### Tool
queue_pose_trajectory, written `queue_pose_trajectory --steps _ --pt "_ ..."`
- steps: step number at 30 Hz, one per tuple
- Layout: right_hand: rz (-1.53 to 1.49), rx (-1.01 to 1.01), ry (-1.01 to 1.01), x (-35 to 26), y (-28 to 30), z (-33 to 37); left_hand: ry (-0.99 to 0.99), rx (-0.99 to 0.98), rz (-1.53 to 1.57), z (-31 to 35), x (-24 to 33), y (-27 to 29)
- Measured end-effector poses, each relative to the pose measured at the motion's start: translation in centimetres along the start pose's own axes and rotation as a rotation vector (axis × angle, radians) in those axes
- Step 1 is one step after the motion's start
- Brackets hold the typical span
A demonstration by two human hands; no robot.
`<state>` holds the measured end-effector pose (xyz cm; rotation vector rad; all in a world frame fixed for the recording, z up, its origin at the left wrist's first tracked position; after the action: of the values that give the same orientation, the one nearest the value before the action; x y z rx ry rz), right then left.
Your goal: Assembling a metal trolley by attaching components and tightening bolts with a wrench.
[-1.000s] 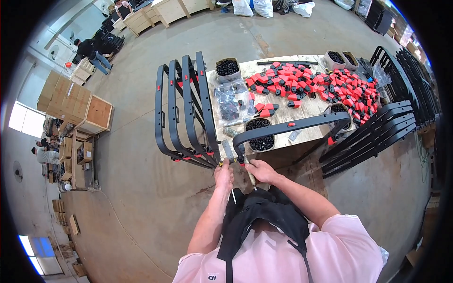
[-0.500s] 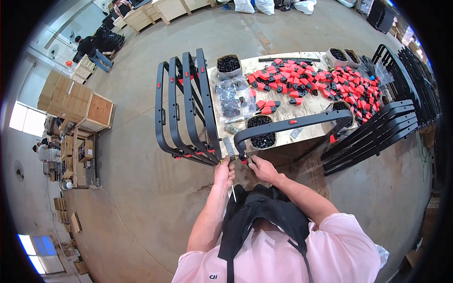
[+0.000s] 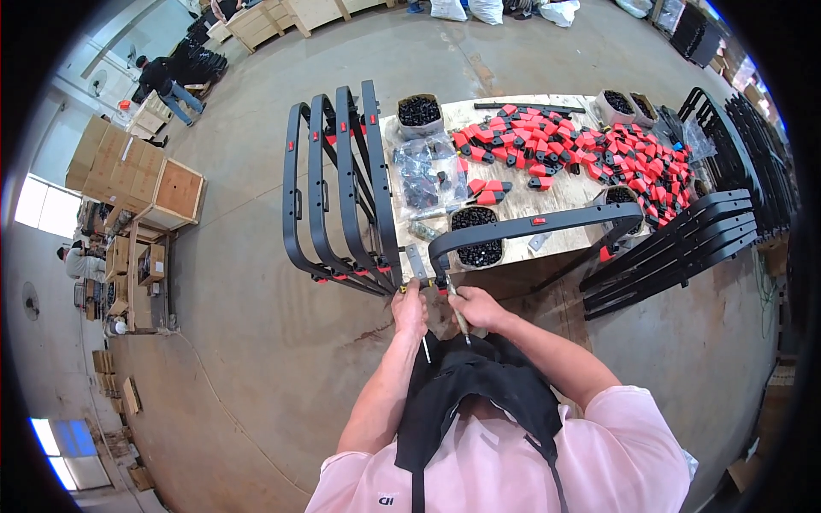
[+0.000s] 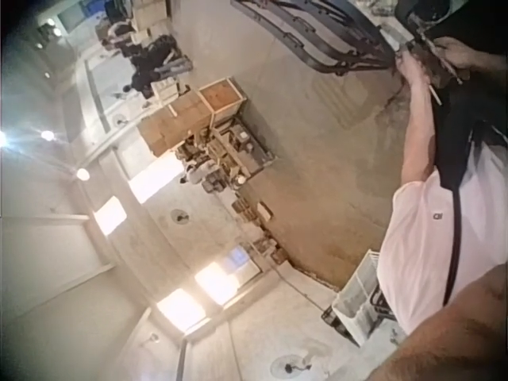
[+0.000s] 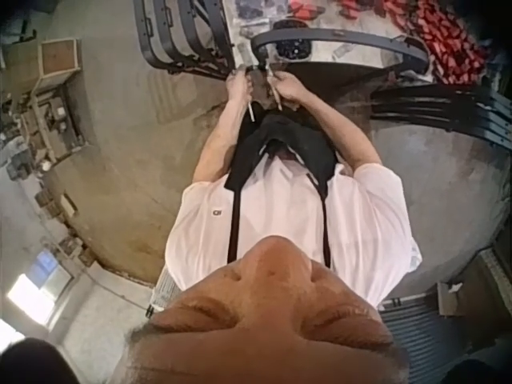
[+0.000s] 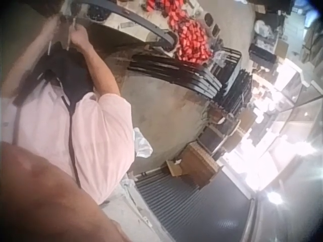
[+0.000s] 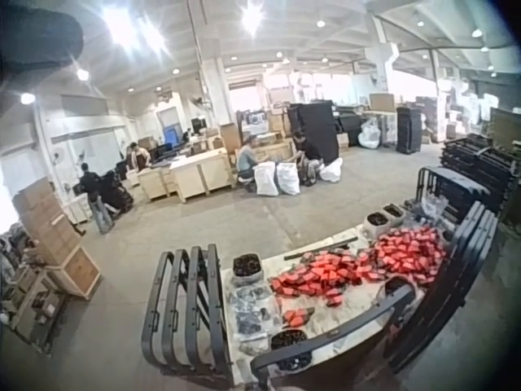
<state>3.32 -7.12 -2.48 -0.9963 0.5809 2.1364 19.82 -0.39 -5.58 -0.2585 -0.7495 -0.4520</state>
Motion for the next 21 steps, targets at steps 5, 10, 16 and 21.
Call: queue_pose_trajectory --steps 5,10,16,21 --pt "0.244 0.186 0.412 0.5 0.5 -1.2 0.019 -0.057 -0.008 0.7 -0.3 -0.6" --pt "-0.387 -0.13 -0.324 0.1 -1.3 -0.4 -0.063 0.031 -0.02 -0.1 -0.1 0.1" --pt "0.289 0.123 0.302 1.2 0.5 -1.2 -0.014 0.0 -0.014 0.7 -0.2 -0.4" --pt "-0.214 -0.033 -0.105 0.6 -0.7 -1.3 -0.061 0.034 -0.042 0.6 0.0 -0.2"
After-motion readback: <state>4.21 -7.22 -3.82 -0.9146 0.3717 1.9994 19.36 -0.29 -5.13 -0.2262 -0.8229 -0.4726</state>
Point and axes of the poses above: each hand's wrist, its own z-axis away from the middle knuckle, its own y-axis out of the back of the hand, x = y × z, the point moved 10 cm from there along -z, towards the middle knuckle, and after that the axes turned 10 degrees about x, right-handed, at the moved point
